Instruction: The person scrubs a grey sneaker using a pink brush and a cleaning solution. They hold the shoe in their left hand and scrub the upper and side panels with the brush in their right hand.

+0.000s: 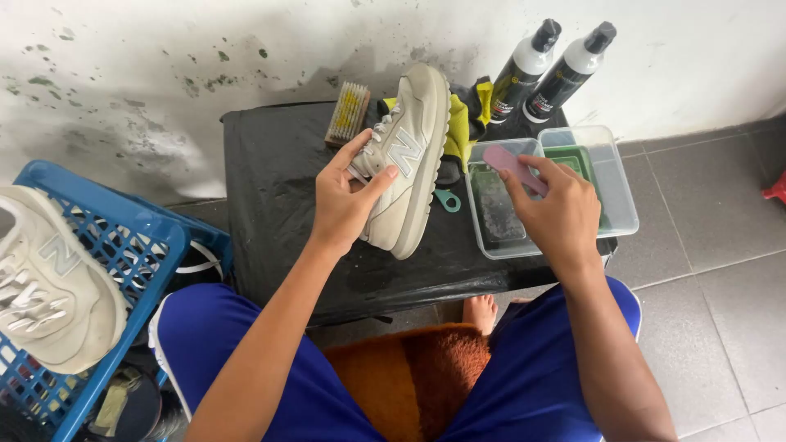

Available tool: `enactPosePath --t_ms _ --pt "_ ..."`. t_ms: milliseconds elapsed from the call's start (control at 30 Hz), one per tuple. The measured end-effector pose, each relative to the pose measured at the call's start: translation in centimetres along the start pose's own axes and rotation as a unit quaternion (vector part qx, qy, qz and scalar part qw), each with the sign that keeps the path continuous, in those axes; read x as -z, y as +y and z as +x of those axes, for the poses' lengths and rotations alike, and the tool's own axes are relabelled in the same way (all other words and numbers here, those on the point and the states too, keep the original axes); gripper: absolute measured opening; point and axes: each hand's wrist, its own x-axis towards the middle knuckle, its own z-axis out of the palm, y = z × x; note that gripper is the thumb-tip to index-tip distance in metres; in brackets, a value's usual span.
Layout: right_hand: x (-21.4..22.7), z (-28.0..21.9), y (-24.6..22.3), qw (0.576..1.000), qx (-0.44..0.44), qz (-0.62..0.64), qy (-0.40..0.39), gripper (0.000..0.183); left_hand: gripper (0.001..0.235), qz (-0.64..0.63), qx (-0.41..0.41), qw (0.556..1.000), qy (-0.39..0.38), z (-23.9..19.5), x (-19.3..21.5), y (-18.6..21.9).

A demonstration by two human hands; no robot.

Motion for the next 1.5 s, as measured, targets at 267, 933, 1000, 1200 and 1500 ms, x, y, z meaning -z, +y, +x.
enactPosePath --t_ms 267,933,1000,1200,1500 --pt "0.1 0.7 1.0 0.994 -0.062 -0.035 -0.086 0.037 0.070 0.183 -0.021 0.982 -0.050 0.1 0.7 0.1" --pt "-1.6 -1.1 -4.2 0.948 0.298 0.090 -0.069 0.030 0.084 0.276 0.093 0.946 -0.140 1.2 2.1 1.2" --pt "-2.6 -0.7 -3.7 0.947 0.319 0.038 -0.019 0.029 0.087 0.305 0.116 0.935 -0.136 1.2 2.1 1.7" --pt "-4.5 -1.9 -3.8 0.932 0.347 0.105 -0.020 0.021 0.085 0.276 0.089 0.944 -0.157 1.5 2.2 1.2" --pt "-3.4 -0.8 -4.5 0.930 0.355 0.096 0.007 0.021 0.090 0.270 0.130 0.938 -0.176 2.0 2.3 0.5"
